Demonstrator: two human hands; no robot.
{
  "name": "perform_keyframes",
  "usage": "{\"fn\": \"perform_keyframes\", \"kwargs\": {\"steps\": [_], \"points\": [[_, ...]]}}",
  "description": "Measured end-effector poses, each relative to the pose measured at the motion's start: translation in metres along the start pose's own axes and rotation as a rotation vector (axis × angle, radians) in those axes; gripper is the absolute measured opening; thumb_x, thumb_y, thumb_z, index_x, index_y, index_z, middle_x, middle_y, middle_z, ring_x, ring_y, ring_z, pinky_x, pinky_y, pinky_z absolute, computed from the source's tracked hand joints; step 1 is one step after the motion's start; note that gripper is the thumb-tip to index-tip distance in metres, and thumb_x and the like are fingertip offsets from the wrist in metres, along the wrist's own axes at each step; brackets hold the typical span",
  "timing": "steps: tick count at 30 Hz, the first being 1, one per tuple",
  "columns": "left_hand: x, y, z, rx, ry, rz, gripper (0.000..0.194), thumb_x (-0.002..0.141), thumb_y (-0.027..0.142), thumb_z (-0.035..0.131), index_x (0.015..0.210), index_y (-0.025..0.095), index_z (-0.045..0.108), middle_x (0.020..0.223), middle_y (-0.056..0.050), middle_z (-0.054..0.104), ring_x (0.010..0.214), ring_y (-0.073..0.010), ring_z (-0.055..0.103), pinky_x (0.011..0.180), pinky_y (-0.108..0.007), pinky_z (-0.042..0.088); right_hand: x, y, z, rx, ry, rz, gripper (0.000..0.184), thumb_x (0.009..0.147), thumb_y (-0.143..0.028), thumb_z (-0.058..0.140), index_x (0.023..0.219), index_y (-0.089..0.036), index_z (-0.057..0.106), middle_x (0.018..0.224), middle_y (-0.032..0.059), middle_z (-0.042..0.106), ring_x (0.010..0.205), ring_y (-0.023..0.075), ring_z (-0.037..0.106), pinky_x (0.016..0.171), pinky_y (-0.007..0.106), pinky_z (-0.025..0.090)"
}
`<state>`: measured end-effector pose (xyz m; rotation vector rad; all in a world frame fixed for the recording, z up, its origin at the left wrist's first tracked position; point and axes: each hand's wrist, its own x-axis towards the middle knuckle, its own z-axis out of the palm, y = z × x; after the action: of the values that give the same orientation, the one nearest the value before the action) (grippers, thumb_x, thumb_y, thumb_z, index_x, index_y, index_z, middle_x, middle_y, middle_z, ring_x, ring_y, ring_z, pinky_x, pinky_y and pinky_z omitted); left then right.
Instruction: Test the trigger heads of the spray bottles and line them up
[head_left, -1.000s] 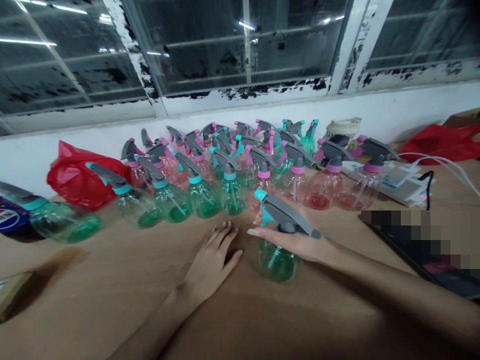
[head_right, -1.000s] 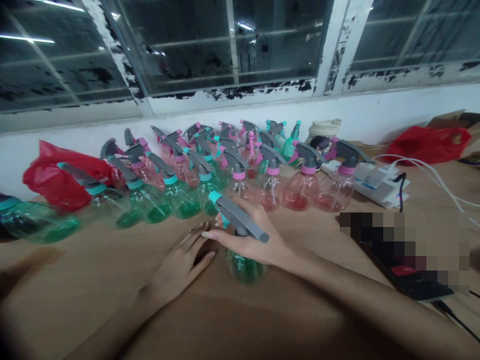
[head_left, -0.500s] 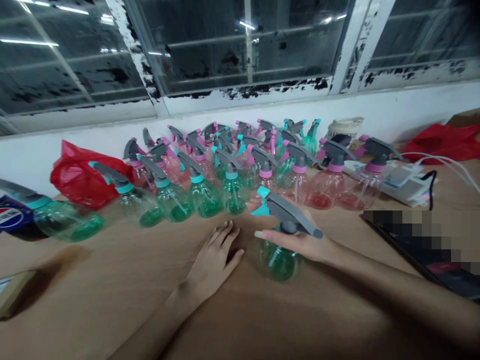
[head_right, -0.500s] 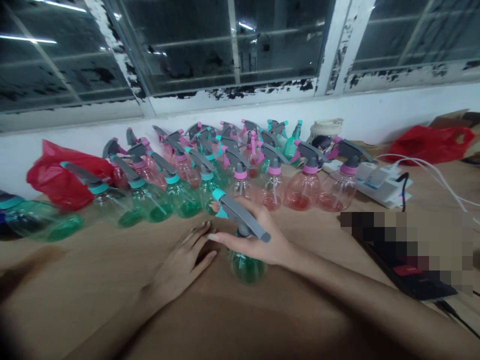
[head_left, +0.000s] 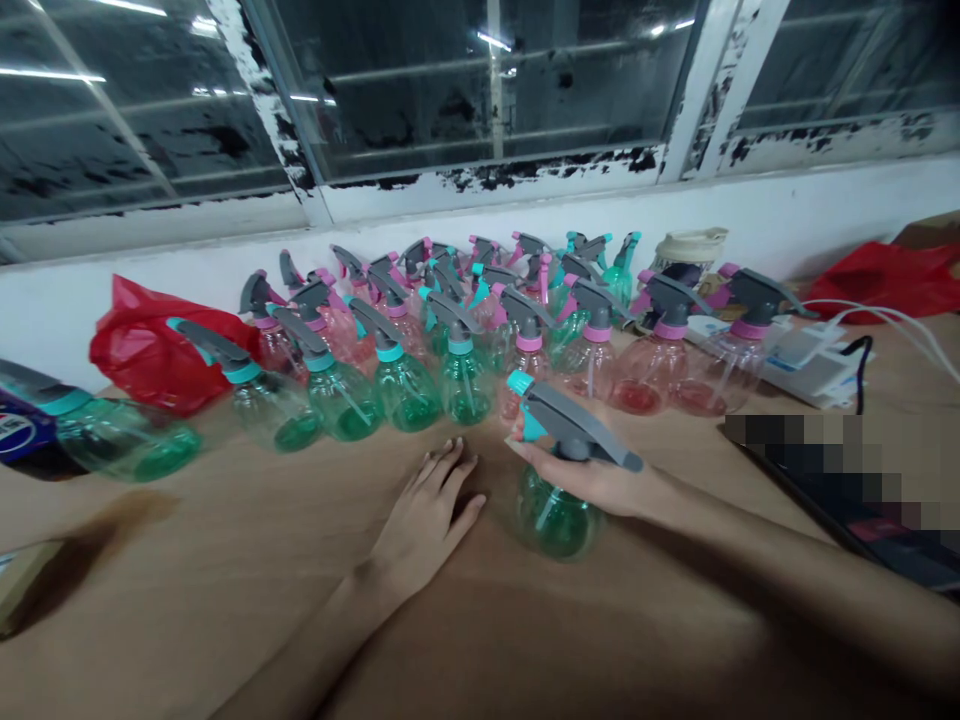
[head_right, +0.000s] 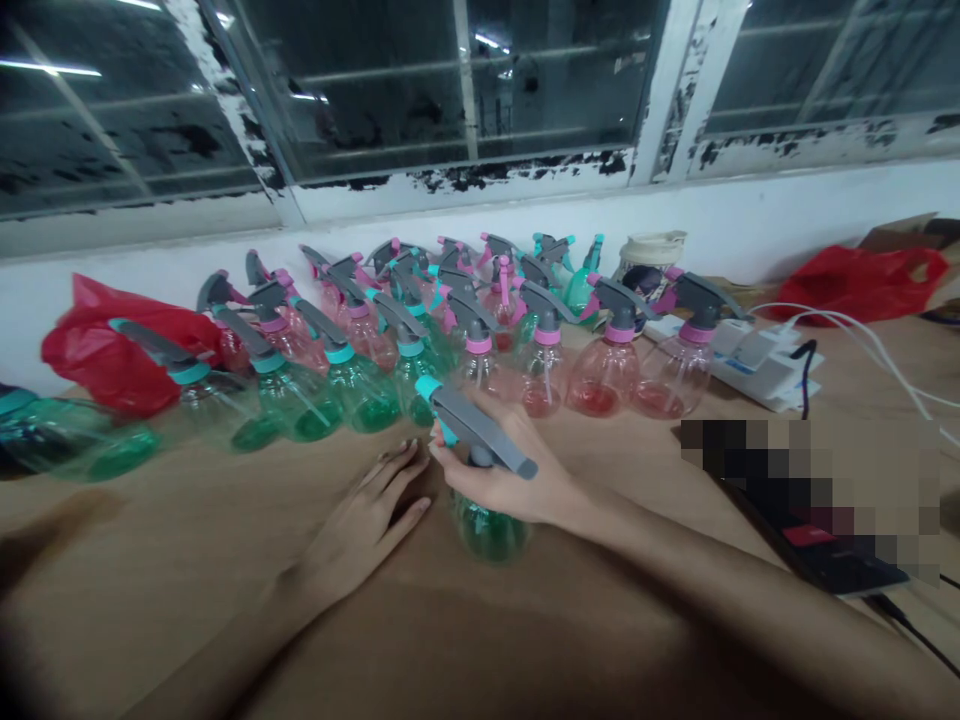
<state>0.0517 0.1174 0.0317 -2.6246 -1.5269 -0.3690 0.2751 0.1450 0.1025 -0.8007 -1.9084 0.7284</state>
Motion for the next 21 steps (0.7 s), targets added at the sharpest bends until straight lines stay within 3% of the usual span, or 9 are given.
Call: {"fn": "perform_keyframes", "kwargs": {"steps": [5,10,16,21], "points": [[-0.0001,0.0001,0.0016,-0.004,0.012,0.003,0.044,0.097,0.039,0.038,0.133,0.014,0.043,0.143,-0.014,0.043,0.134,-0.0250,0.036,0.109,-0.047,0.030,0.0023,-0.0070,-0.0039,-0.004,-0.003,-0.010,0.011,0.077,-0.030,0.063,0.078,-0.020,0.058,0.067,-0.0039,0.060,0.050,0.0082,0.053,0.052,0.023,0.045],[-0.0004,0.0012,0.0002,-0.018,0.013,-0.006,0.043,0.097,0.039,0.037,0.133,0.015,0.042,0.144,-0.013,0.041,0.134,-0.0248,0.035,0.109,-0.046,0.031,0.0009,-0.0066,-0.0060,0.003,0.000,-0.008,0.025,0.075,-0.031,0.067,0.097,-0.020,0.062,0.083,0.0020,0.065,0.065,0.0138,0.060,0.060,0.028,0.049],[-0.0008,0.0012,-0.0011,-0.013,0.011,-0.010,0.044,0.097,0.039,0.037,0.133,0.015,0.043,0.144,-0.013,0.041,0.134,-0.0242,0.035,0.110,-0.044,0.030,-0.0034,-0.0024,-0.0036,0.077,0.001,0.055,0.033,0.076,-0.032,0.065,0.107,-0.024,0.061,0.066,-0.0019,0.059,0.060,0.0156,0.058,0.054,0.029,0.046],[-0.0007,0.0005,-0.0005,-0.005,-0.001,-0.008,0.045,0.098,0.040,0.036,0.134,0.014,0.043,0.144,-0.013,0.040,0.135,-0.0246,0.034,0.110,-0.045,0.029,-0.0043,0.0004,-0.0028,0.073,0.010,0.049,0.035,0.075,-0.034,0.066,0.107,-0.023,0.060,0.064,-0.0029,0.057,0.061,0.0153,0.056,0.054,0.028,0.044]]}}
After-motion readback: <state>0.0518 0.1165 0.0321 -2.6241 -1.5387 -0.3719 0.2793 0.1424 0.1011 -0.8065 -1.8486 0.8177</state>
